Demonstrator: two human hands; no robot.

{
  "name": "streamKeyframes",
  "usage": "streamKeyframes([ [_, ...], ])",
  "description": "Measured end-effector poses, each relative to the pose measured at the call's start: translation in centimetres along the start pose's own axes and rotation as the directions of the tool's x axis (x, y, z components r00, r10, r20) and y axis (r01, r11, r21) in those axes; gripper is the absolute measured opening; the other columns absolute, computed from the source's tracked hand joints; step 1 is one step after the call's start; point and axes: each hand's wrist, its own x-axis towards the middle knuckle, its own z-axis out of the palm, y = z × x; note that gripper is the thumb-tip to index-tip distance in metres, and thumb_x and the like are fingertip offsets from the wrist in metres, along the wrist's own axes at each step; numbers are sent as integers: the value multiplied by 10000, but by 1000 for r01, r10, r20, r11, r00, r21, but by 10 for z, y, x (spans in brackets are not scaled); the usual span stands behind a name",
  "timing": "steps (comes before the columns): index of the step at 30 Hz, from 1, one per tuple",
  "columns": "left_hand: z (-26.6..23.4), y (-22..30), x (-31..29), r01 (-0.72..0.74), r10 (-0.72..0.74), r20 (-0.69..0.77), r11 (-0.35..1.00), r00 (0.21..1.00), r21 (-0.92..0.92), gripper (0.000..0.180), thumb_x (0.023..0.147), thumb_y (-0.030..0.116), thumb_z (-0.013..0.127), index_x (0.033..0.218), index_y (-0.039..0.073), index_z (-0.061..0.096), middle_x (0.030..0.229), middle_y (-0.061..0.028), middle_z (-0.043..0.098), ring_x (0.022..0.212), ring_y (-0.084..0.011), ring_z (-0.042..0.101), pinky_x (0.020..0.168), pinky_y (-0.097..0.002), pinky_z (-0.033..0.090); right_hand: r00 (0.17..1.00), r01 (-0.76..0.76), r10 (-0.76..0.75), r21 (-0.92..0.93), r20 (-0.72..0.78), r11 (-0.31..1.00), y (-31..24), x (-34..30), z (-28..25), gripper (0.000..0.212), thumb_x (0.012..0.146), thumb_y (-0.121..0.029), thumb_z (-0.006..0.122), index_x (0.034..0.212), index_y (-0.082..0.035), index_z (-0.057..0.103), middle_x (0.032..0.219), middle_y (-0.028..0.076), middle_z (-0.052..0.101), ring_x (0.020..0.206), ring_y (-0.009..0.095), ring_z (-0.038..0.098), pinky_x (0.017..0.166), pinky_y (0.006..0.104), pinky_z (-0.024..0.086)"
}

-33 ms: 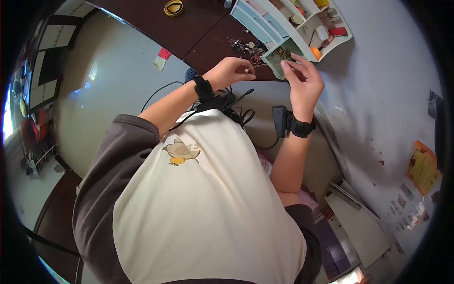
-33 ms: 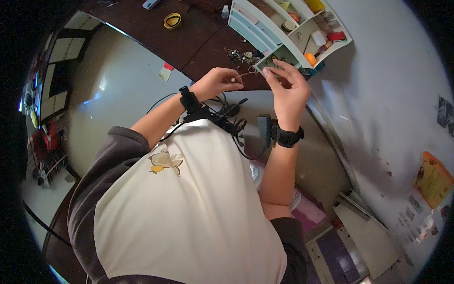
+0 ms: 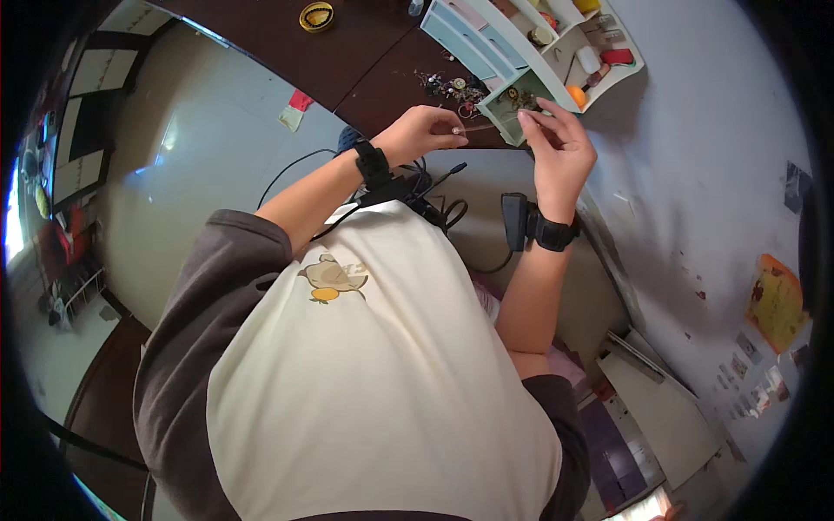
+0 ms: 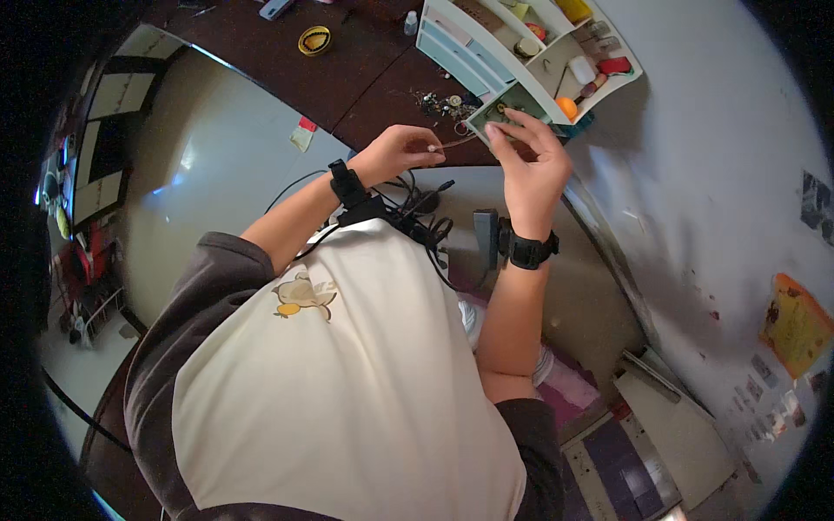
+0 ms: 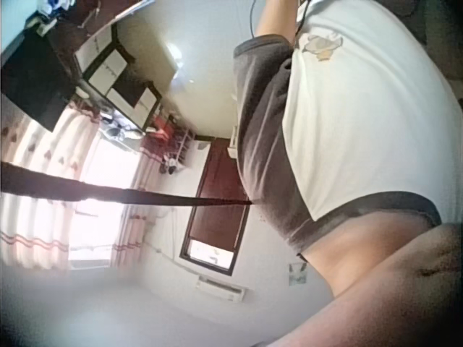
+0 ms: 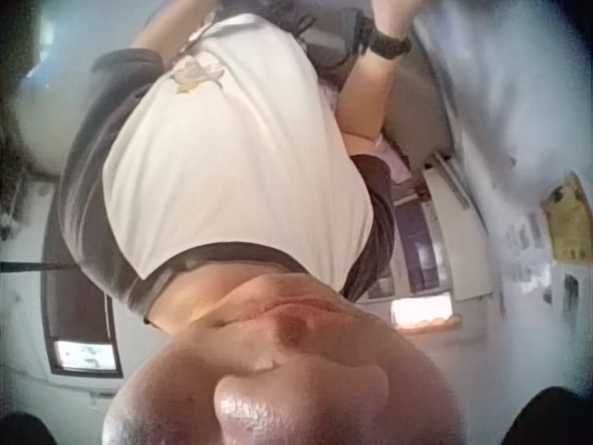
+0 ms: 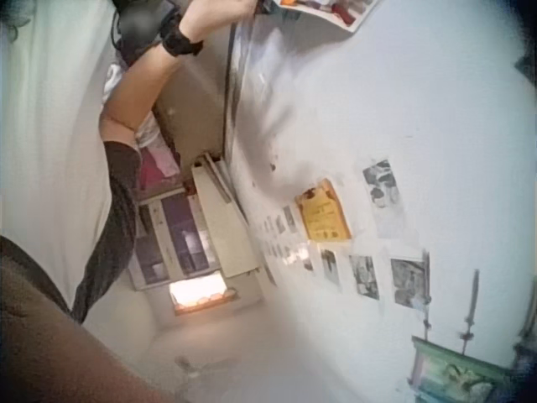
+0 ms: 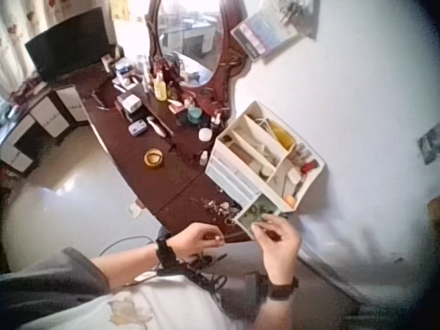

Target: The person sorts various small items including earrings and charms from a plastic organizer and the desk surface, picking them up by hand one at a time and placing them into different sections of the container.

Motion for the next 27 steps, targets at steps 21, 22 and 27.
streamKeyframes([
  [21,-107,-43,3,182,-170,114,977,979,-109,243,903,218,578,1088,60,576,893,-26,628,781,-82,570,666,-227,465,940,-112,97,-27,-326,993,108,39,-25,219,842,-63,640,1016,68,627,878,104,672,694,118,614,610,261,495],
  [22,-117,-57,10,226,-217,102,970,971,-92,261,892,231,593,1096,68,580,919,-23,630,788,-82,571,665,-232,467,928,-128,111,-25,-356,991,104,31,-27,213,865,-72,611,1032,59,624,900,108,671,697,120,614,611,255,496],
  [27,-157,-115,44,383,-382,-36,912,923,146,412,792,143,699,1170,45,567,1144,-127,597,742,-136,600,622,-285,506,833,-247,167,-86,-527,965,95,-23,-62,215,902,-94,567,1079,17,619,936,97,672,709,115,595,616,250,490],
])
